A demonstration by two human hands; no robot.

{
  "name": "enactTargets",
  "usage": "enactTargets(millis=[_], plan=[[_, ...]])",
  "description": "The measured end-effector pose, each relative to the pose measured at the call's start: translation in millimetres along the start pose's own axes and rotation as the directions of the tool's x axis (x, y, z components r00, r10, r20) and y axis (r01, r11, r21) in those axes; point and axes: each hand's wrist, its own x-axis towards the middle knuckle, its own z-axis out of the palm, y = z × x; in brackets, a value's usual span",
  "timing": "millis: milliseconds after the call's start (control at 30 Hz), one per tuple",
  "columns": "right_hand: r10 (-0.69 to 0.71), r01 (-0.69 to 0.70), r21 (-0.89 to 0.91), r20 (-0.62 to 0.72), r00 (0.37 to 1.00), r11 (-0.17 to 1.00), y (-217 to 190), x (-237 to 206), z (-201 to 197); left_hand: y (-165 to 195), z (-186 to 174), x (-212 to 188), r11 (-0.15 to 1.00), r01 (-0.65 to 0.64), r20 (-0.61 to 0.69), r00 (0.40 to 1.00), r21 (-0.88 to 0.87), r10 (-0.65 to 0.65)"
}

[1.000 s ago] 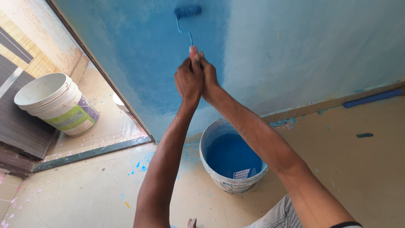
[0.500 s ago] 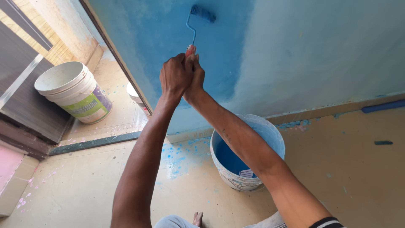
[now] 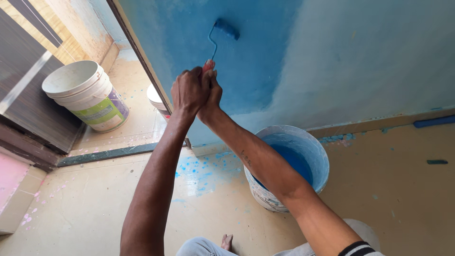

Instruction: The person paints a wall blue using a paint roller, repeatedly dipping it into a bucket of paint and applying it in vertical strokes. The person sits on the floor during the task.

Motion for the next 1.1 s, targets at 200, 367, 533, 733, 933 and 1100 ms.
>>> enactTargets(millis=[200,367,533,733,933,1100], plan=[[0.043,-0.041,-0.084,0.025,0.999,0.996,8.7,-15.6,-25.0,-27.3,24.7,-21.7,0.993,0.120,0.120,0.985,0.003,-0.120],[0.067,-0.068,-0.184,-0.011,0.998,0.981,20.5,-29.6,-50.5,-53.5,49.1,-59.3,0.998,-0.003,-0.130,0.992,-0.062,-0.005],[0.091,-0.119,-0.375,-0.091,0.992,0.919,1.0,-33.5,-70.0,-53.4,85.2,-77.8,0.943,0.224,-0.014,0.972,-0.245,-0.234],[0.053,-0.104,-0.554,-0.107,0.993,0.826,-20.0,-53.7,-81.8,-28.6,108.5,-103.9,0.840,0.283,-0.079,0.931,-0.463,-0.356],[0.057,-0.085,-0.703,-0.063,0.996,0.707,-64.2,-14.3,-16.5,-5.9,88.7,-33.5,0.813,0.236,-0.165,0.913,-0.532,-0.373],[0.029,-0.040,-0.731,-0.028,0.999,0.681,-64.5,-33.0,-12.2,7.3,82.5,-45.5,0.805,0.244,-0.177,0.903,-0.540,-0.393]])
